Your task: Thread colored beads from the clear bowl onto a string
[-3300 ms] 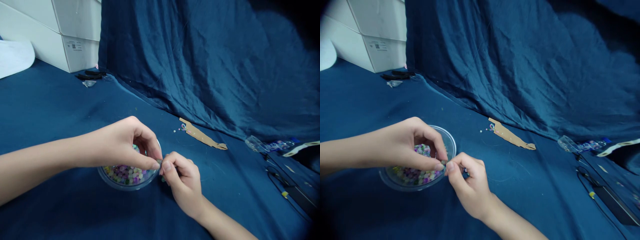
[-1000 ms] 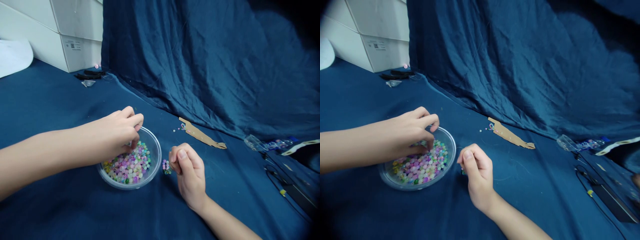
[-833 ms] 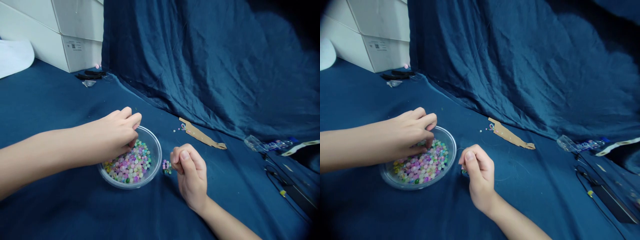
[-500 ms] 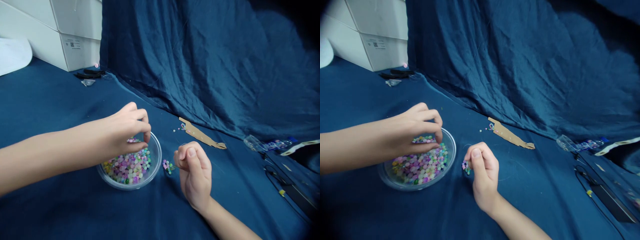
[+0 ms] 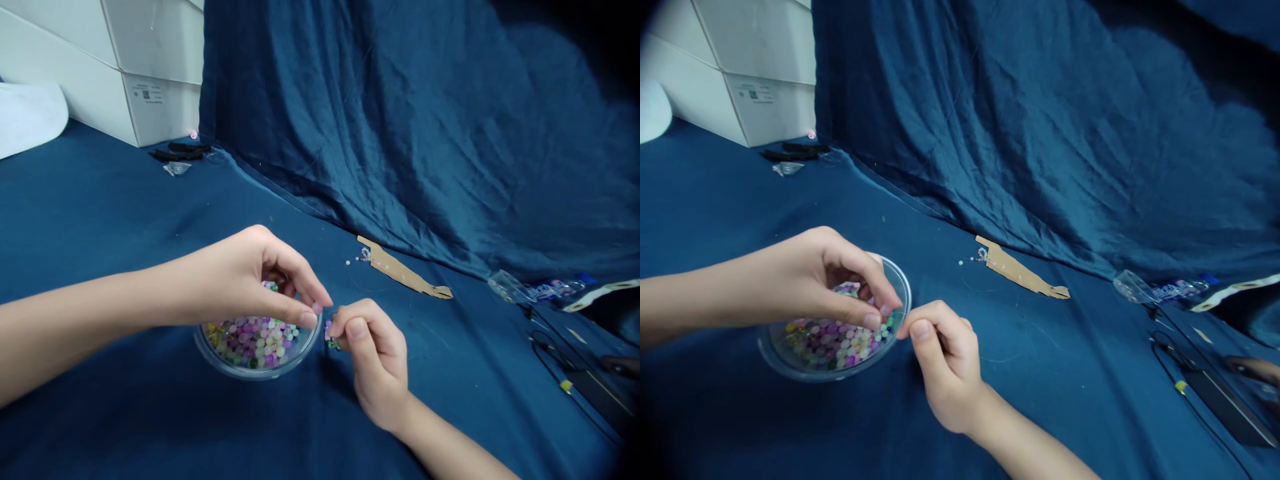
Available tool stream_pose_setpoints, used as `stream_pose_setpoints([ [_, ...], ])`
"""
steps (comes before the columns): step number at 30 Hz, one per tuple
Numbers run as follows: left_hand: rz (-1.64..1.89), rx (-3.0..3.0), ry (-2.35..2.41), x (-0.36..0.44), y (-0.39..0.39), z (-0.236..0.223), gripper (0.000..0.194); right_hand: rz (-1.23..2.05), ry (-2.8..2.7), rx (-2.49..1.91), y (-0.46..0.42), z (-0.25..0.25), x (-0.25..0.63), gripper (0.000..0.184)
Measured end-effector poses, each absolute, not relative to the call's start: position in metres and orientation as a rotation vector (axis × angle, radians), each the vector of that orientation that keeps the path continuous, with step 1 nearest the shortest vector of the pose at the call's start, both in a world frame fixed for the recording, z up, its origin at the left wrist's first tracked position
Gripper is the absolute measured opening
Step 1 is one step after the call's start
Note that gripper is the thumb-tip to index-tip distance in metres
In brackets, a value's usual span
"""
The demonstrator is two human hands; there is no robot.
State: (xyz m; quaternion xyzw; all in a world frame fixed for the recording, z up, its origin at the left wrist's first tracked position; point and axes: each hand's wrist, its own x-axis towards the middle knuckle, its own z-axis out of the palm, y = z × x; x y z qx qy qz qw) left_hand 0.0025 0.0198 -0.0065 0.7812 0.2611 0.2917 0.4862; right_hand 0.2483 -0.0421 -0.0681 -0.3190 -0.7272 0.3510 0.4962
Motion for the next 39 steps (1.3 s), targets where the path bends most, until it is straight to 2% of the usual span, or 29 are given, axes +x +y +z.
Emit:
stream_pose_setpoints([
  [22, 0.736, 1.786, 0.651, 0.004, 0.014, -0.004, 0.014, 0.84, -1.812, -0.845, -0.041, -0.066, 0.247, 0.023],
  [39, 0.724, 1.905, 0.604, 0.005, 0.019, -0.006, 0.014, 0.861, -1.887, -0.942, -0.04, -0.055, 0.24, 0.04],
])
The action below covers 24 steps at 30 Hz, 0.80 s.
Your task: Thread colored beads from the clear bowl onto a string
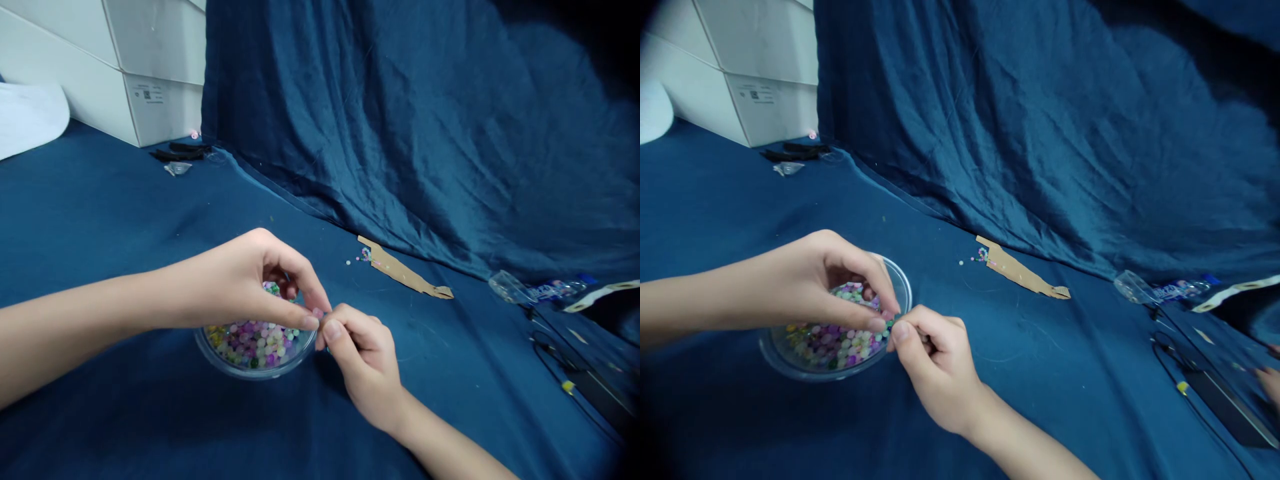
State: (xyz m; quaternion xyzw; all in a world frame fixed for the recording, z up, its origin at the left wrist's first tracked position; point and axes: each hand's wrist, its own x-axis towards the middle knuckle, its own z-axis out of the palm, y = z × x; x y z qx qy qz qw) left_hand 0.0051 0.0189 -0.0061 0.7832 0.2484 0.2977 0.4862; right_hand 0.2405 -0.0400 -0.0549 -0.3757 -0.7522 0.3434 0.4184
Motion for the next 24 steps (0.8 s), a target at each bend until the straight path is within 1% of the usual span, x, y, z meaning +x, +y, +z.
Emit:
stream_pose_setpoints([
  [6, 0.7, 1.919, 0.602, 0.003, 0.018, -0.006, 0.014, 0.938, -1.884, -0.929, -0.039, -0.055, 0.239, 0.042],
  [8, 0.726, 1.901, 0.584, 0.003, 0.017, -0.005, 0.015, 0.994, -1.859, -0.918, -0.039, -0.058, 0.24, 0.037],
  [10, 0.782, 1.872, 0.572, 0.004, 0.016, -0.004, 0.016, 1.054, -1.815, -0.892, -0.039, -0.062, 0.241, 0.027],
  [12, 0.831, 1.841, 0.58, 0.004, 0.014, -0.002, 0.016, 1.1, -1.778, -0.849, -0.038, -0.064, 0.242, 0.026],
  [13, 0.847, 1.826, 0.585, 0.004, 0.013, 0.0, 0.015, 1.102, -1.778, -0.834, -0.038, -0.064, 0.243, 0.027],
  [16, 0.846, 1.836, 0.599, 0.002, 0.012, 0.005, 0.016, 1.02, -1.852, -0.818, -0.038, -0.061, 0.243, 0.019],
  [18, 0.835, 1.982, 0.649, -0.002, 0.015, 0.006, 0.013, 0.915, -1.875, -0.799, -0.038, -0.059, 0.243, 0.027],
  [20, 0.898, 2.269, 0.761, -0.008, 0.021, 0.005, 0.01, 0.825, -1.83, -0.772, -0.037, -0.06, 0.242, 0.031],
  [22, 0.982, 2.571, 0.909, -0.015, 0.028, 0.003, 0.015, 0.779, -1.734, -0.757, -0.036, -0.062, 0.241, 0.034],
  [24, 0.903, 2.74, 1.044, -0.023, 0.033, -0.002, 0.019, 0.784, -1.619, -0.728, -0.034, -0.064, 0.24, 0.035],
])
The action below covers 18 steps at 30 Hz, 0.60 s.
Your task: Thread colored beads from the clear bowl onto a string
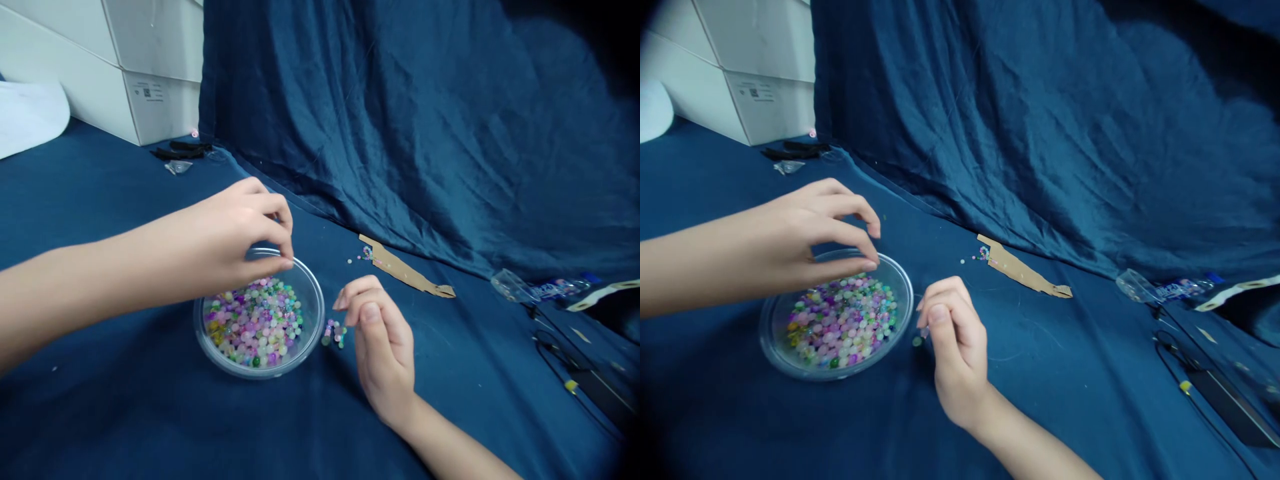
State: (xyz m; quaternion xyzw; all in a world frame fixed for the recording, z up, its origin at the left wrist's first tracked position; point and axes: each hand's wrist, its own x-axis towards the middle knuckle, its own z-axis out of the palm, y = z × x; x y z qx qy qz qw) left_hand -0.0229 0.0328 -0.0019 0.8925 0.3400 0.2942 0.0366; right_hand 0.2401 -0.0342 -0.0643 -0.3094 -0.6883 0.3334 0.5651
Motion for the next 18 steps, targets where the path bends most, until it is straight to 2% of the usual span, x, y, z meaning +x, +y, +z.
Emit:
stream_pose_setpoints([
  [4, 0.491, 2.815, 1.252, -0.033, 0.038, -0.012, 0.014, 0.804, -1.513, -0.677, -0.031, -0.067, 0.238, 0.034],
  [9, 0.261, 2.81, 1.34, -0.031, 0.038, -0.016, 0.01, 0.82, -1.553, -0.686, -0.032, -0.065, 0.238, 0.034],
  [15, 0.309, 2.703, 1.283, -0.03, 0.04, -0.018, 0.006, 0.895, -1.608, -0.693, -0.034, -0.065, 0.239, 0.035],
  [18, 0.576, 2.772, 1.189, -0.027, 0.041, -0.019, 0.006, 0.92, -1.631, -0.684, -0.034, -0.067, 0.24, 0.034],
])
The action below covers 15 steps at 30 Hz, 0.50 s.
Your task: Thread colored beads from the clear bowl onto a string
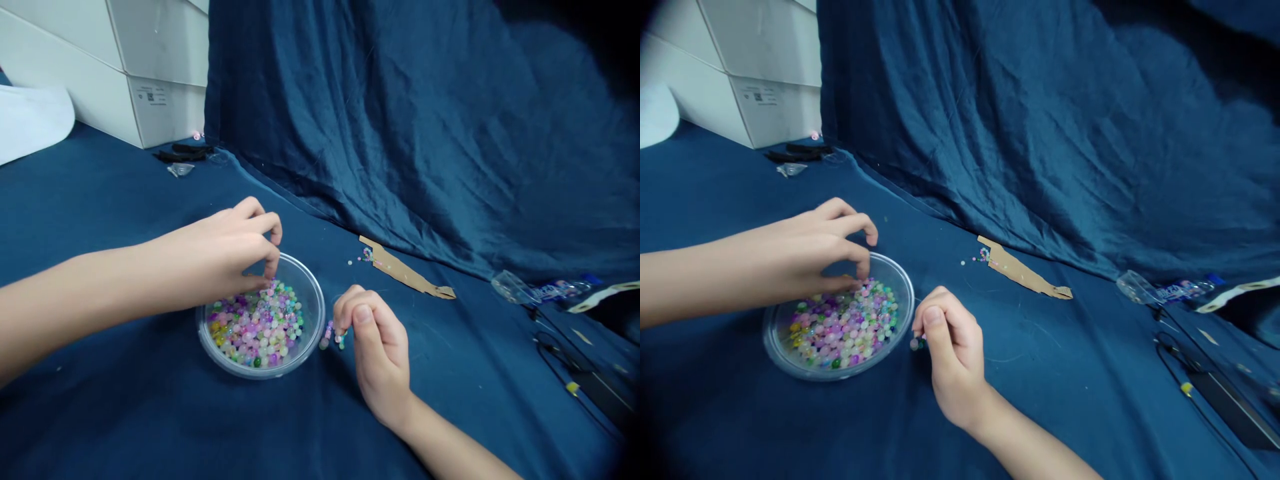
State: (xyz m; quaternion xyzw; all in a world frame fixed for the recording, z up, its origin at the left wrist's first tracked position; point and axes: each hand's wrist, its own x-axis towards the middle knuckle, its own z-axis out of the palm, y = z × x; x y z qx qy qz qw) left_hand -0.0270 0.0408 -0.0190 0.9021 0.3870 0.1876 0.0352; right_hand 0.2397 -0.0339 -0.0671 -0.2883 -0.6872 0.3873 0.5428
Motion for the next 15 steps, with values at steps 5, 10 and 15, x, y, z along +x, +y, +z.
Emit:
stream_pose_setpoints([
  [5, 1.02, 2.521, 0.767, -0.01, 0.03, -0.007, 0.006, 0.931, -1.686, -0.667, -0.035, -0.069, 0.242, 0.033],
  [10, 0.911, 2.097, 0.663, 0.004, 0.016, -0.004, 0.006, 0.952, -1.732, -0.643, -0.039, -0.068, 0.243, 0.031],
  [15, 0.905, 2.028, 0.59, 0.004, 0.018, -0.012, 0.014, 0.932, -1.751, -0.642, -0.04, -0.068, 0.242, 0.029],
])
